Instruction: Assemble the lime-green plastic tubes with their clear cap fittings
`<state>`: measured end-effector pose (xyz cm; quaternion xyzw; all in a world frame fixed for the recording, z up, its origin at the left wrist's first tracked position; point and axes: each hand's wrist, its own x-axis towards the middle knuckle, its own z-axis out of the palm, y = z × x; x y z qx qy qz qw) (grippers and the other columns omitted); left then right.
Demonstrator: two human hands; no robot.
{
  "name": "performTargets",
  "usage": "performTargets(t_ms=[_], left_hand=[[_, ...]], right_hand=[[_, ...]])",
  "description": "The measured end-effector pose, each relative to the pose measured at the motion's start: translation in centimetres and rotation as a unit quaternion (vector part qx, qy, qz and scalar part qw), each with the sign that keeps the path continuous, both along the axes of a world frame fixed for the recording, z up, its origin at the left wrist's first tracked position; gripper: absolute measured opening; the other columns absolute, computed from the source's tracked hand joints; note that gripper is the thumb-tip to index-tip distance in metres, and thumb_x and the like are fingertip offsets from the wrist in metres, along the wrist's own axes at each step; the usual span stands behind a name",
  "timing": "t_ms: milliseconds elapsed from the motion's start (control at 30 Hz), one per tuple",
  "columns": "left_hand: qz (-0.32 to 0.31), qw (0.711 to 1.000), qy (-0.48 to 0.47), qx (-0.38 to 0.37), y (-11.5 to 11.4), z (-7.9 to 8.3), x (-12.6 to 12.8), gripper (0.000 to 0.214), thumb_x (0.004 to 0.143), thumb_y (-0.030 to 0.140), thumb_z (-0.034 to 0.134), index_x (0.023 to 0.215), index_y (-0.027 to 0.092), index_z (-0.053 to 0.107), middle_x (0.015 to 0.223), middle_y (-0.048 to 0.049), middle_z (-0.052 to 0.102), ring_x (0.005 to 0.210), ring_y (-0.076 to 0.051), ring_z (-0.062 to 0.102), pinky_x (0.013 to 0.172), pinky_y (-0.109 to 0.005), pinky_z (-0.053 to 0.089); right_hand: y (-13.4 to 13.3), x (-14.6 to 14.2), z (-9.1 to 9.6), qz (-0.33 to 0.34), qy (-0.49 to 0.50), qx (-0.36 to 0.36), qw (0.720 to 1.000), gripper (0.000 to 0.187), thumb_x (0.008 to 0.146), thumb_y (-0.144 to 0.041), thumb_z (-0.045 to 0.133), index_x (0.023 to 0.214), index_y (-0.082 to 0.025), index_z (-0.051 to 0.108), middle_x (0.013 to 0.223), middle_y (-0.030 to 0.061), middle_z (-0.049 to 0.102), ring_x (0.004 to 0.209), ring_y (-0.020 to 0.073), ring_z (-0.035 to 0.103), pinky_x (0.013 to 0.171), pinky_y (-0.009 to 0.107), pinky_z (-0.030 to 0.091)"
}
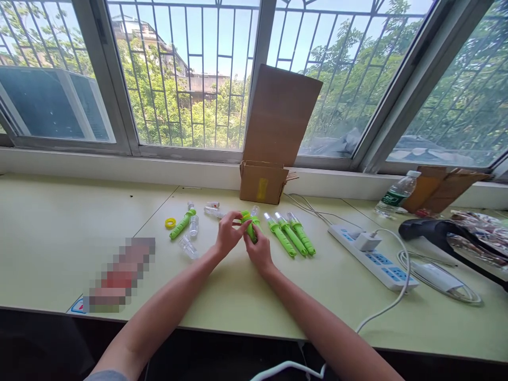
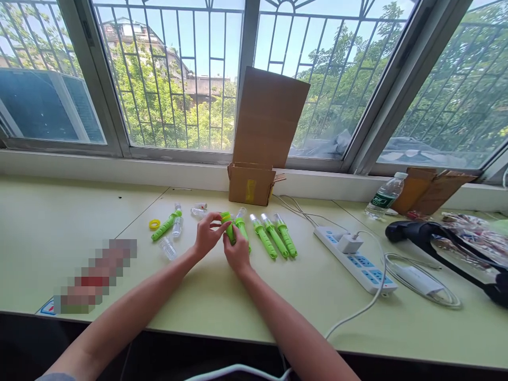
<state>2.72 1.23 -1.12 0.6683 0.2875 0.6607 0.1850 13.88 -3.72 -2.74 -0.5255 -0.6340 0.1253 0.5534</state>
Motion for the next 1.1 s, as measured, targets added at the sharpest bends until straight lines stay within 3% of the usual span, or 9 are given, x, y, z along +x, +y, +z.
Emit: performTargets(t_ms=[133,467,1100], left_hand=[[0.009,1.000,0.019,0.005,0.02,-0.18,0.03,0.029,0.076,0.043,0.070,0.085,0.018,0.059,0.085,-0.0041,0.064,0.074,-0.014,0.066,0.058,-0.027,0.062],[-0.006,0.999,0.042,0.001,-0.10,-0.07,0.09,0.027,0.079,0.043,0.067,0.085,0.018,0.058,0.084,-0.0037,0.061,0.076,-0.013,0.064,0.057,-0.025,0.062],[-0.004,0.999,0.048,0.023,-0.15,0.28,0.07,0.031,0.077,0.047,0.068,0.083,0.019,0.057,0.084,-0.0024,0.056,0.074,-0.012,0.061,0.058,-0.027,0.062]], right_hand=[[0.00,0.04,0.01,-0.049,-0.037,-0.024,0.998,0.035,0.081,-0.033,0.054,0.113,-0.020,0.063,0.095,0.0110,0.070,0.082,0.0266,0.063,0.071,0.035,0.047],[-0.04,0.41,0.17,-0.005,0.044,-0.058,0.997,0.023,0.076,-0.031,0.056,0.092,-0.018,0.065,0.075,0.0048,0.067,0.066,0.0206,0.057,0.062,0.031,0.043],[0.25,0.52,-0.37,0.084,0.164,-0.089,0.979,0.022,0.074,-0.039,0.062,0.086,-0.021,0.061,0.048,-0.0059,0.045,0.042,0.0120,0.038,0.041,0.024,0.028]])
